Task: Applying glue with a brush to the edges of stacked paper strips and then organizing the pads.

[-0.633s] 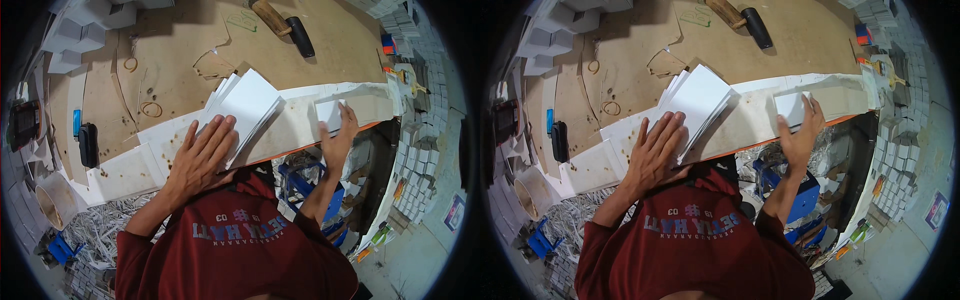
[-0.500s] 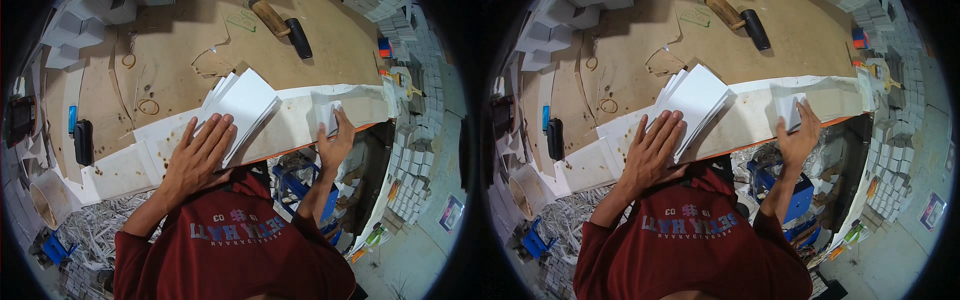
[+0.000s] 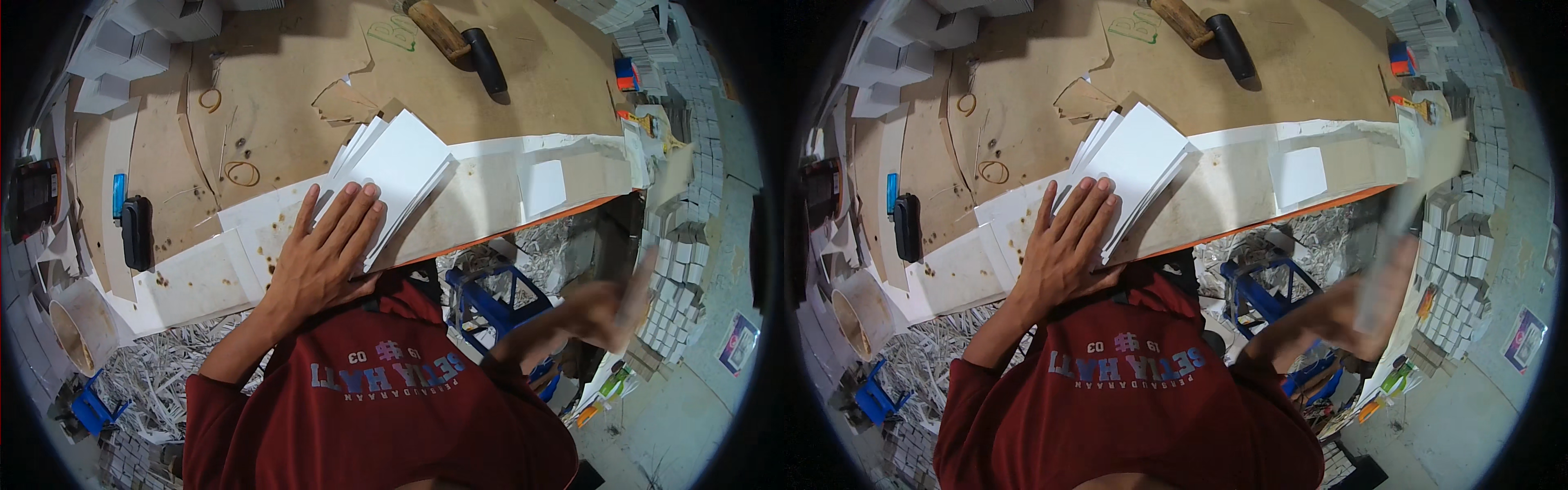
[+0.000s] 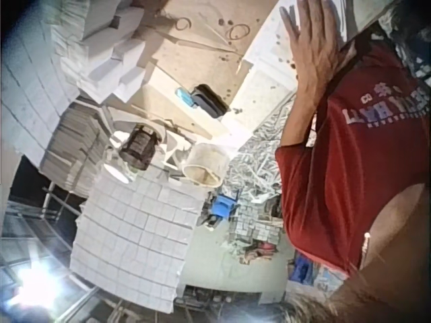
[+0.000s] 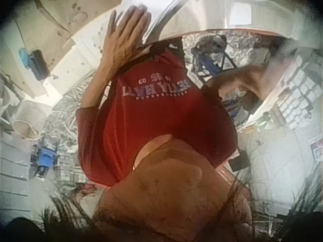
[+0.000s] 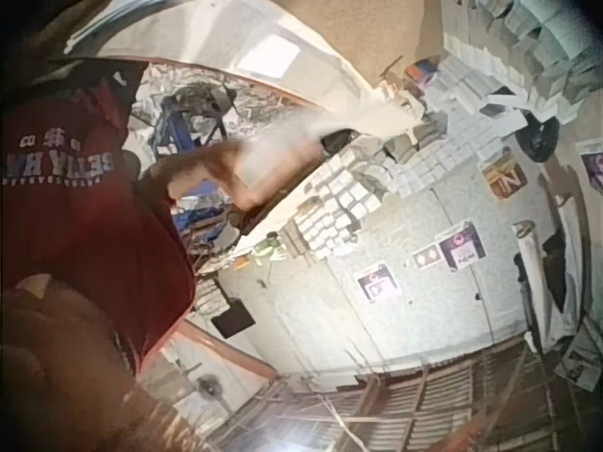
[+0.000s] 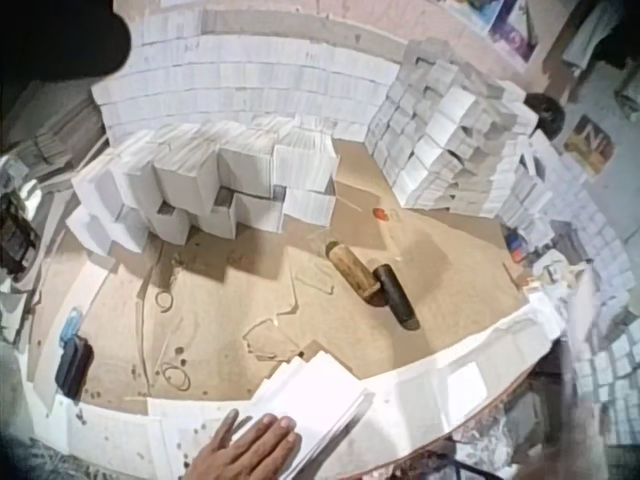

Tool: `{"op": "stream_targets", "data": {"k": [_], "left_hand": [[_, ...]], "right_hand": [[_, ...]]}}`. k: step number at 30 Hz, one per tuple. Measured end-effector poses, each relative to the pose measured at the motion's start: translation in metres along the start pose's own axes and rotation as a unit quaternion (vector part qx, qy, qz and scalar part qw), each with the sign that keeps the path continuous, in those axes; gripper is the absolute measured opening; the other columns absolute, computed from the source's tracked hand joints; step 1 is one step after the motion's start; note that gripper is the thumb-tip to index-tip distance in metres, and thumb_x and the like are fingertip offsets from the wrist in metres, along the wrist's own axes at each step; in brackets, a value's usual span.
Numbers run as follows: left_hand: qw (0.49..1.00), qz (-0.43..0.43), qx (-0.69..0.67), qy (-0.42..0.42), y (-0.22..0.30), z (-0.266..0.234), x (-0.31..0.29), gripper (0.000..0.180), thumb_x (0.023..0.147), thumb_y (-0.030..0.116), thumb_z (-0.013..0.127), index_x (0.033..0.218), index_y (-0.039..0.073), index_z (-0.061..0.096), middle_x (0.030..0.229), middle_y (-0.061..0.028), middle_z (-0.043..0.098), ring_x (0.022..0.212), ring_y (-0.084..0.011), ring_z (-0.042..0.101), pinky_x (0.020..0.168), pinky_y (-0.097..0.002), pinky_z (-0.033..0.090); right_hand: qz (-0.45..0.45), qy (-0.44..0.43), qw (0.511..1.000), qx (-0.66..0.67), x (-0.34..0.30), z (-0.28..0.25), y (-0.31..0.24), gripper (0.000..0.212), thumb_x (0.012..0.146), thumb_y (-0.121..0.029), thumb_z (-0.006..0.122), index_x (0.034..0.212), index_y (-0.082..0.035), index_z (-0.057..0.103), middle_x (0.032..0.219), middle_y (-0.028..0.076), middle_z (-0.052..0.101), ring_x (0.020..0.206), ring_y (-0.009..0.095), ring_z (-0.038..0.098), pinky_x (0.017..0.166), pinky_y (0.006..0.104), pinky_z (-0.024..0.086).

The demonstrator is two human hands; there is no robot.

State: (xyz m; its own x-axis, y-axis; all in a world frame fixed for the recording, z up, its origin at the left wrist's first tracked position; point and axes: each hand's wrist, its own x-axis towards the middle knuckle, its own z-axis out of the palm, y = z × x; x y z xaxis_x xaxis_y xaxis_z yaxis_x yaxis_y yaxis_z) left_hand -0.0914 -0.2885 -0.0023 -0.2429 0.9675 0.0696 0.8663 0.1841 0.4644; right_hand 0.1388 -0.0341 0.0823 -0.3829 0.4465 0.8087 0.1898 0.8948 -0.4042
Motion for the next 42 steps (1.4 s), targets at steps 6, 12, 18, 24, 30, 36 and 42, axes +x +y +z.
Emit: {"op": "stream_targets", "data": {"k": [6, 12, 18, 24, 30, 36, 42], "left_hand": [[1.000, 0.007, 0.003, -0.001, -0.002, -0.002, 0.002, 0.090, 0.082, 0.050, 0.077, 0.154, 0.006, 0.044, 0.165, -0.0120, 0.037, 0.154, -0.0292, 0.032, 0.127, -0.0576, 0.018], [1.000, 0.009, 0.005, 0.010, -0.003, 0.000, -0.001, 0.094, 0.080, 0.053, 0.077, 0.154, 0.006, 0.044, 0.165, -0.0117, 0.037, 0.154, -0.0294, 0.031, 0.127, -0.0583, 0.015], [0.999, -0.006, -0.016, -0.032, 0.008, -0.019, 0.008, 0.088, 0.085, 0.053, 0.072, 0.151, 0.000, 0.045, 0.166, -0.0155, 0.034, 0.155, -0.0297, 0.029, 0.127, -0.0608, 0.013], [0.997, 0.019, 0.007, 0.070, 0.022, -0.028, 0.038, 0.058, 0.092, 0.047, 0.069, 0.108, -0.009, 0.069, 0.119, -0.0225, 0.060, 0.107, -0.0303, 0.061, 0.092, -0.0437, 0.050], [0.991, -0.028, -0.021, 0.127, 0.015, -0.023, 0.072, 0.034, 0.093, 0.035, 0.071, 0.088, 0.002, 0.061, 0.085, -0.0123, 0.060, 0.075, -0.0292, 0.066, 0.065, -0.0387, 0.055], [0.965, -0.102, -0.220, 0.098, 0.023, -0.048, 0.069, 0.044, 0.101, 0.042, 0.063, 0.113, -0.001, 0.066, 0.098, -0.0163, 0.070, 0.087, -0.0341, 0.071, 0.071, -0.0450, 0.057], [0.712, -0.078, -0.697, 0.033, 0.038, -0.080, 0.070, 0.056, 0.112, 0.041, 0.043, 0.139, -0.007, 0.056, 0.121, -0.0162, 0.068, 0.109, -0.0177, 0.064, 0.092, -0.0325, 0.051]], "right_hand": [[0.061, -0.513, 0.855, 0.054, -0.052, 0.066, -0.034, 0.050, 0.078, -0.006, 0.079, 0.128, -0.014, 0.071, 0.157, 0.012, 0.047, 0.150, 0.041, 0.035, 0.119, 0.0598, 0.034], [0.108, -0.465, 0.877, 0.047, -0.056, 0.076, -0.047, 0.062, 0.072, -0.031, 0.092, 0.125, -0.012, 0.067, 0.163, 0.026, 0.032, 0.152, 0.047, 0.025, 0.120, 0.0573, 0.031], [0.147, -0.466, 0.873, 0.003, -0.057, 0.073, -0.037, 0.086, 0.068, -0.026, 0.093, 0.138, -0.003, 0.050, 0.157, 0.022, 0.040, 0.140, 0.043, 0.039, 0.115, 0.0522, 0.037], [0.154, -0.462, 0.873, 0.022, -0.030, 0.074, -0.043, 0.082, 0.069, -0.018, 0.086, 0.141, -0.001, 0.051, 0.146, 0.021, 0.052, 0.134, 0.040, 0.048, 0.112, 0.0484, 0.042], [0.210, -0.393, 0.890, 0.097, -0.012, 0.045, -0.031, 0.052, 0.084, -0.018, 0.072, 0.132, 0.002, 0.063, 0.133, 0.023, 0.065, 0.123, 0.039, 0.062, 0.105, 0.0445, 0.049], [0.147, -0.288, 0.946, -0.032, -0.004, 0.027, -0.054, 0.034, 0.092, -0.012, 0.067, 0.123, 0.003, 0.071, 0.129, 0.023, 0.069, 0.123, 0.041, 0.063, 0.106, 0.0472, 0.049], [-0.048, -0.351, 0.921, 0.162, 0.006, 0.039, -0.094, 0.037, 0.085, -0.013, 0.078, 0.120, -0.003, 0.072, 0.132, 0.021, 0.066, 0.125, 0.046, 0.060, 0.107, 0.0525, 0.053]]}}
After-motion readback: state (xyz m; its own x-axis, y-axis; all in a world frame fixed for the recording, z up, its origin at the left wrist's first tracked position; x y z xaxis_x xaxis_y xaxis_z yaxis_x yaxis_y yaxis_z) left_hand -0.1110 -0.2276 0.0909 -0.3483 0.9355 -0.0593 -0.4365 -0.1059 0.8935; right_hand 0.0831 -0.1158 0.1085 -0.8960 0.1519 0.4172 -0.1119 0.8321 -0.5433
